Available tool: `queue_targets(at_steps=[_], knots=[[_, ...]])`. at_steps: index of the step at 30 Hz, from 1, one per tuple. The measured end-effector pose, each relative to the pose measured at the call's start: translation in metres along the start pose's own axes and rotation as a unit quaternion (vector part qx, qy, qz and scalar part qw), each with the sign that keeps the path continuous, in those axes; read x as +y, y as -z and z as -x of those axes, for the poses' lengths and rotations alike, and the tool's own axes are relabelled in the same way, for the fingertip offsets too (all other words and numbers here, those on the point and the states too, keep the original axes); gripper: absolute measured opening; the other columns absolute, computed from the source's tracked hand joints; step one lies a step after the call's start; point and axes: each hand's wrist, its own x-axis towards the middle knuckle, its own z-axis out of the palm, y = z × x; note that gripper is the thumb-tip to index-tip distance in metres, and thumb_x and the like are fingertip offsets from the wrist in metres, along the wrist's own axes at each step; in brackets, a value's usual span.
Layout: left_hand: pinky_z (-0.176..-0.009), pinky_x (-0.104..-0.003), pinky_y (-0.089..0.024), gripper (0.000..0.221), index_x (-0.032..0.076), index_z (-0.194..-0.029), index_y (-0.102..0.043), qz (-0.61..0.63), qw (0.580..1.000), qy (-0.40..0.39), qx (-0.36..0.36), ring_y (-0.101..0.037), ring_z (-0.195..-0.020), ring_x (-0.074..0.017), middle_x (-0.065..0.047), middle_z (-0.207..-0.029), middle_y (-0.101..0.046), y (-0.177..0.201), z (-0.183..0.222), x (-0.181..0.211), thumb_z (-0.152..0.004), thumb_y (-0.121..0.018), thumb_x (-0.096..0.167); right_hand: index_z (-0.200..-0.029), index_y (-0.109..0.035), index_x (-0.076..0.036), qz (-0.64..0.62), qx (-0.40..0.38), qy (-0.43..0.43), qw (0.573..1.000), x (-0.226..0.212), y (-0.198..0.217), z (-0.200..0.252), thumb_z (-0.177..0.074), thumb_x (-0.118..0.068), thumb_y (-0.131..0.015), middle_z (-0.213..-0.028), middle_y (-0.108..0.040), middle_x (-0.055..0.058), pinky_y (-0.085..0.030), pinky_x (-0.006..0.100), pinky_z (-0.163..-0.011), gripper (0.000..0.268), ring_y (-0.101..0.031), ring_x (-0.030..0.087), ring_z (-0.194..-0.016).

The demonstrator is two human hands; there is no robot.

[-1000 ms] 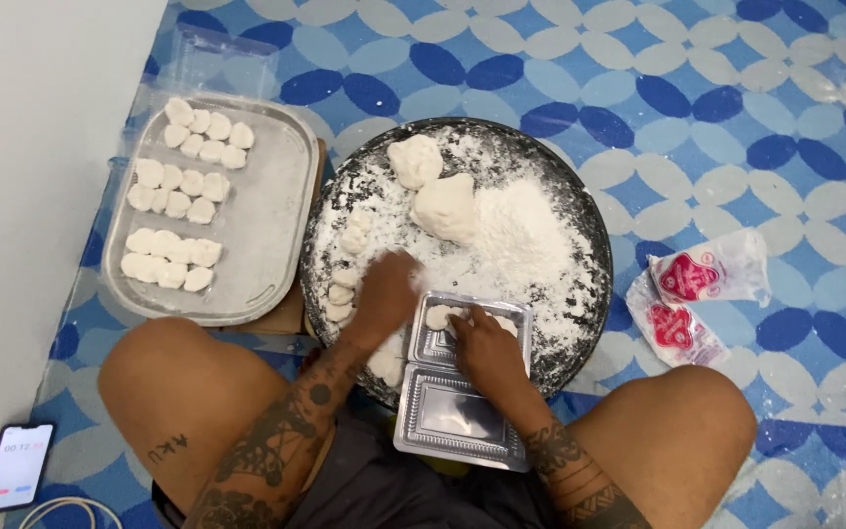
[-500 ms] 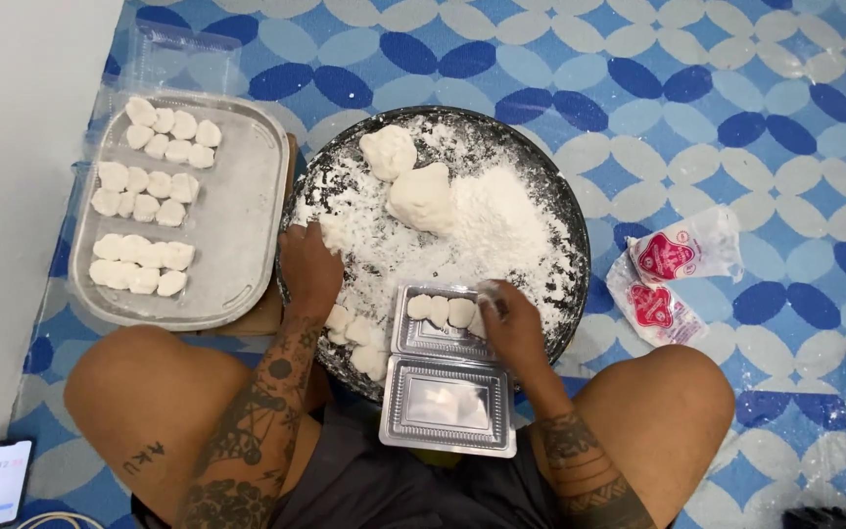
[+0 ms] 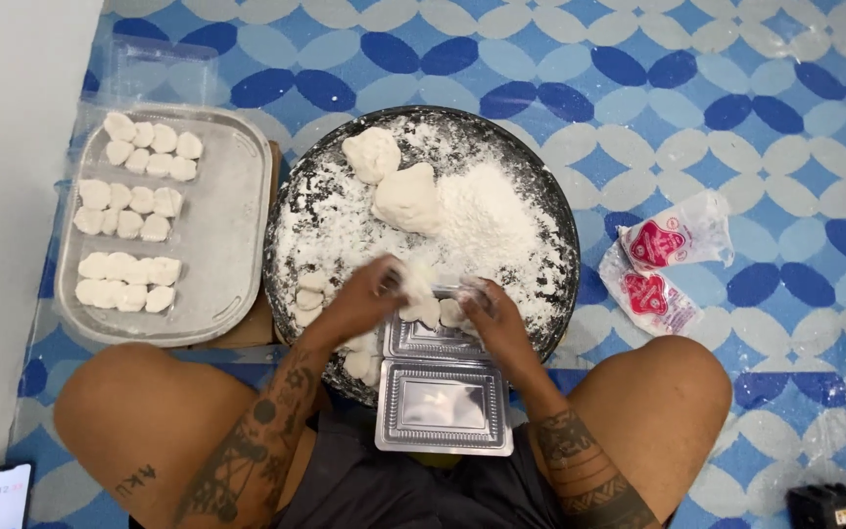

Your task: Coating small dough balls in flour and arranging them into a plastic packaging container.

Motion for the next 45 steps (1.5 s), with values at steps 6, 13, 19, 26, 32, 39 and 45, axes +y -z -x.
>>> queue_targets(at_steps=[6,13,19,26,32,39,45], knots=[[-0.101,-0.055,-0.050,0.040,-0.006,-0.127,-0.054,0.094,0.990,-0.010,-0.104,-0.061,-0.117,-0.0417,-0.029,-0.117,-0.059,-0.017,0.021,0.041,-0.091,-0.066,0.008,-0.134,-0.061,-0.002,-0.140,-0.037,0.004,0.990,0.034,-0.005,-0.015,-0.098,-0.012,-0.061,-0.113,-0.071,0.014,-0.057,0.035,-0.086,0.037,-0.066,0.020,-0.097],[-0.102,-0.051,-0.052,0.093,-0.007,-0.148,-0.041,0.047,0.997,0.049,-0.025,-0.059,-0.127,-0.0456,-0.032,-0.134,-0.058,-0.037,0.013,0.029,-0.079,-0.085,0.037,-0.130,-0.058,0.002,-0.140,0.020,-0.015,0.990,0.038,0.003,-0.019,-0.089,0.000,-0.067,-0.101,-0.069,0.011,-0.061,0.033,-0.074,0.042,-0.068,0.018,-0.086],[-0.081,-0.042,-0.060,0.053,0.005,-0.136,-0.061,0.154,0.982,0.103,0.019,-0.069,-0.096,-0.0261,-0.019,-0.113,-0.070,-0.043,0.004,-0.009,-0.085,-0.069,0.015,-0.129,-0.060,-0.002,-0.136,0.019,-0.007,0.991,0.060,0.010,-0.031,-0.092,0.000,-0.066,-0.104,-0.070,0.012,-0.059,0.034,-0.077,0.038,-0.067,0.020,-0.088],[-0.058,-0.033,-0.051,0.054,0.003,-0.135,-0.055,0.318,0.935,0.154,0.028,-0.054,-0.068,-0.0177,-0.012,-0.088,-0.059,-0.050,0.000,0.007,-0.083,-0.048,0.015,-0.127,-0.056,-0.003,-0.212,0.040,-0.055,0.975,0.058,0.006,-0.031,-0.095,-0.012,-0.067,-0.102,-0.072,0.016,-0.058,0.029,-0.062,0.036,-0.070,0.020,-0.076],[-0.082,-0.051,-0.055,0.042,0.011,-0.120,-0.064,-0.004,0.998,-0.027,0.048,-0.070,-0.099,-0.0403,-0.020,-0.107,-0.070,-0.054,0.012,0.011,-0.080,-0.072,0.020,-0.125,-0.062,-0.003,-0.202,0.078,-0.057,0.975,0.059,-0.001,-0.022,-0.098,-0.024,-0.066,-0.104,-0.069,0.015,-0.055,0.035,-0.073,0.034,-0.066,0.022,-0.084],[-0.093,-0.051,-0.050,0.026,0.000,-0.107,-0.070,0.058,0.991,-0.025,0.115,-0.067,-0.106,-0.0413,-0.023,-0.104,-0.068,-0.044,0.001,0.005,-0.093,-0.072,0.022,-0.130,-0.066,-0.001,-0.014,-0.033,0.012,0.999,0.010,-0.009,-0.002,-0.097,-0.022,-0.067,-0.101,-0.069,0.015,-0.050,0.034,-0.075,0.039,-0.061,0.018,-0.086],[-0.058,-0.029,-0.052,0.015,0.007,-0.097,-0.077,0.116,0.990,0.024,0.080,-0.067,-0.059,-0.0175,-0.012,-0.066,-0.072,-0.047,-0.008,-0.013,-0.094,-0.069,0.019,-0.118,-0.069,0.001,-0.110,0.018,0.014,0.994,0.037,-0.003,-0.018,-0.093,-0.007,-0.069,-0.093,-0.071,0.007,-0.054,0.030,-0.078,0.027,-0.064,0.014,-0.083]])
